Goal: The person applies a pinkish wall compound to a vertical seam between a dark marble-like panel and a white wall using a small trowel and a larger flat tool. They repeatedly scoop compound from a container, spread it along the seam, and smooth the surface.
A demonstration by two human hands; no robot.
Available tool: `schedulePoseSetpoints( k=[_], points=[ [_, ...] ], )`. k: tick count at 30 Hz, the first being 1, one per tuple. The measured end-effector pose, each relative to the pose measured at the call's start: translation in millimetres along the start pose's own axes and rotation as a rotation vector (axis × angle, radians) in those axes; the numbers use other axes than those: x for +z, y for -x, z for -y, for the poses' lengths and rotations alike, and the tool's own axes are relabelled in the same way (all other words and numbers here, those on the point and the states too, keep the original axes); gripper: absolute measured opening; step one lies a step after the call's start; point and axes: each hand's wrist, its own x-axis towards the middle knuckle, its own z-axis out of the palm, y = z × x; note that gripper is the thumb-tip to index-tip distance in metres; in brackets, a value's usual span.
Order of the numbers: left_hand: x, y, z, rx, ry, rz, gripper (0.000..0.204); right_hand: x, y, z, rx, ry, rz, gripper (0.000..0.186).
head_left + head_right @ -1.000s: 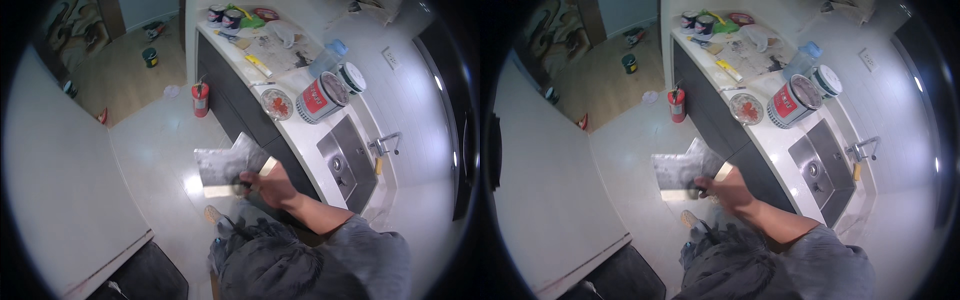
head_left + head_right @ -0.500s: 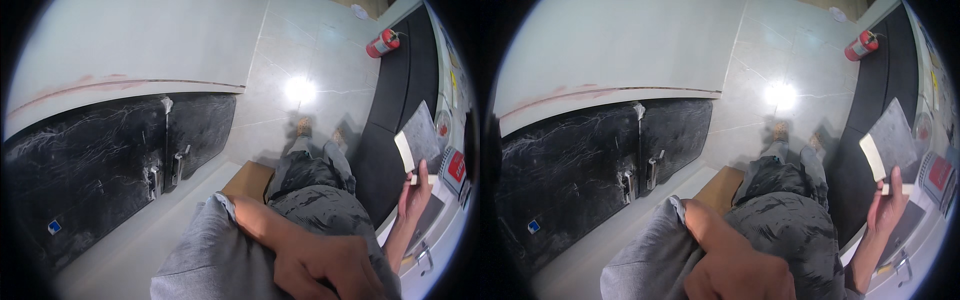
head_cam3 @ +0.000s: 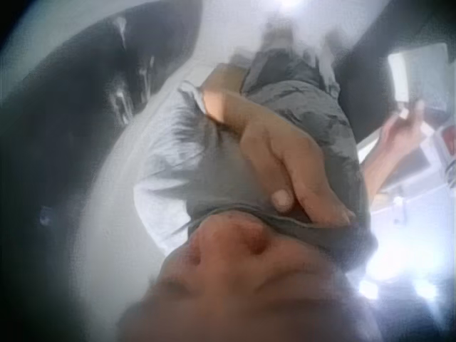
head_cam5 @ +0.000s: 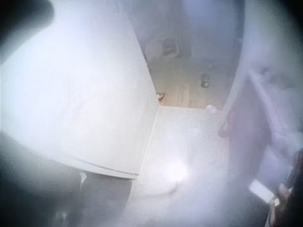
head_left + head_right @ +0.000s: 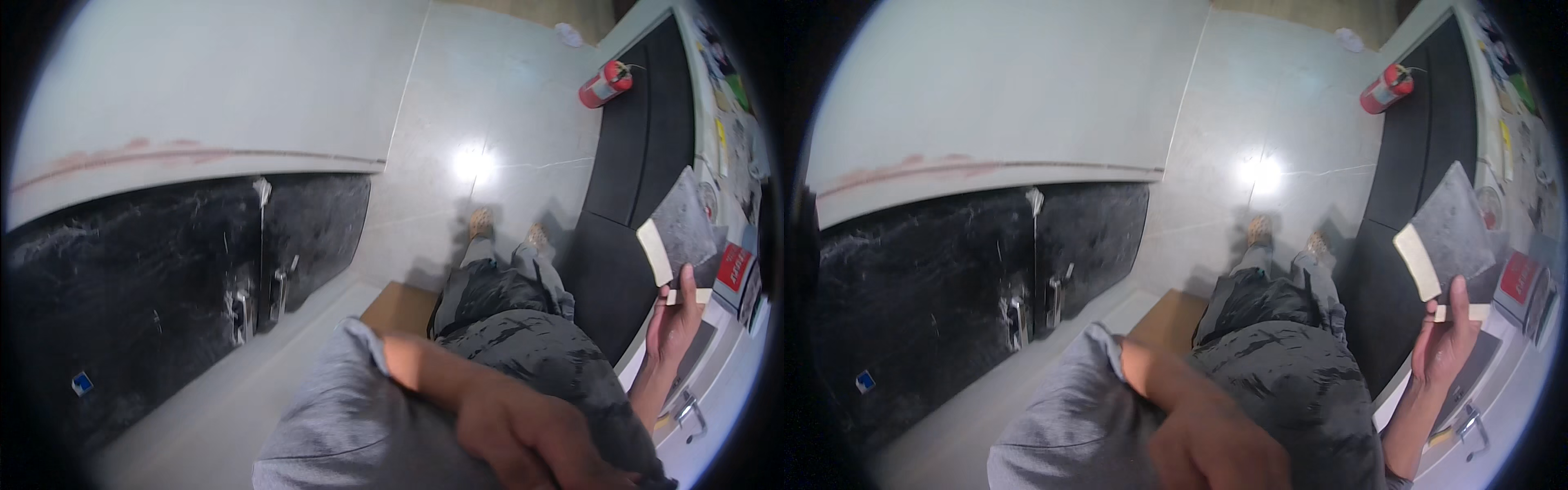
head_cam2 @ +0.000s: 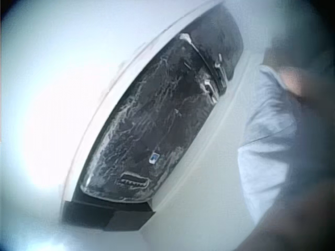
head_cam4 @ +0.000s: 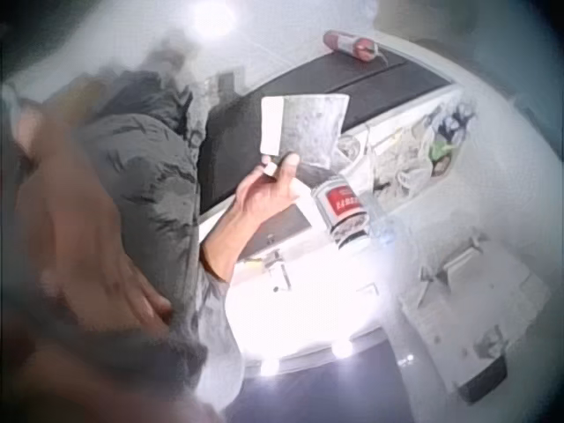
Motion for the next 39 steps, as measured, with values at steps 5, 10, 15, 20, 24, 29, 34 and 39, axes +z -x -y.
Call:
schedulePoseSetpoints(
  k=[5, 10, 15, 20, 24, 29, 34, 39],
  points=[
    [-13, 7, -6, -0.014, -0.007, 0.008, 0.038, 8, 9, -6, 0.011, 0.074, -0.117, 0.045],
    [-15, 2, -31, -0.067, -0.036, 0.036, 0.035, 14, 15, -10, 0.038, -0.026, -0.011, 0.054],
    [-16, 7, -30, -0.076, -0.072, 0.023, 0.033, 12, 5, -13, 0.063, -0.015, -0.076, 0.046],
    [-21, 11, -26, -0.044, -0.085, 0.012, 0.031, 19, 13, -12, 0.044, 0.055, -0.048, 0.038],
    [-26, 14, -46, -0.065, -0.152, -0.002, 0.03, 27, 19, -12, 0.056, 0.011, -0.109, 0.057],
    [-37, 25, -70, -0.113, -0.434, -0.136, 0.028, 38, 20, -17, 0.252, -0.184, -0.015, 0.001],
    [-61, 32, -45, -0.192, -0.724, -0.518, 0.026, 48, 14, -12, 0.116, -0.185, 0.271, 0.033],
    [-92, 44, -27, -0.298, -0.886, -0.812, 0.024, 55, 19, -5, 0.154, -0.081, 0.27, 0.047]
  ],
)
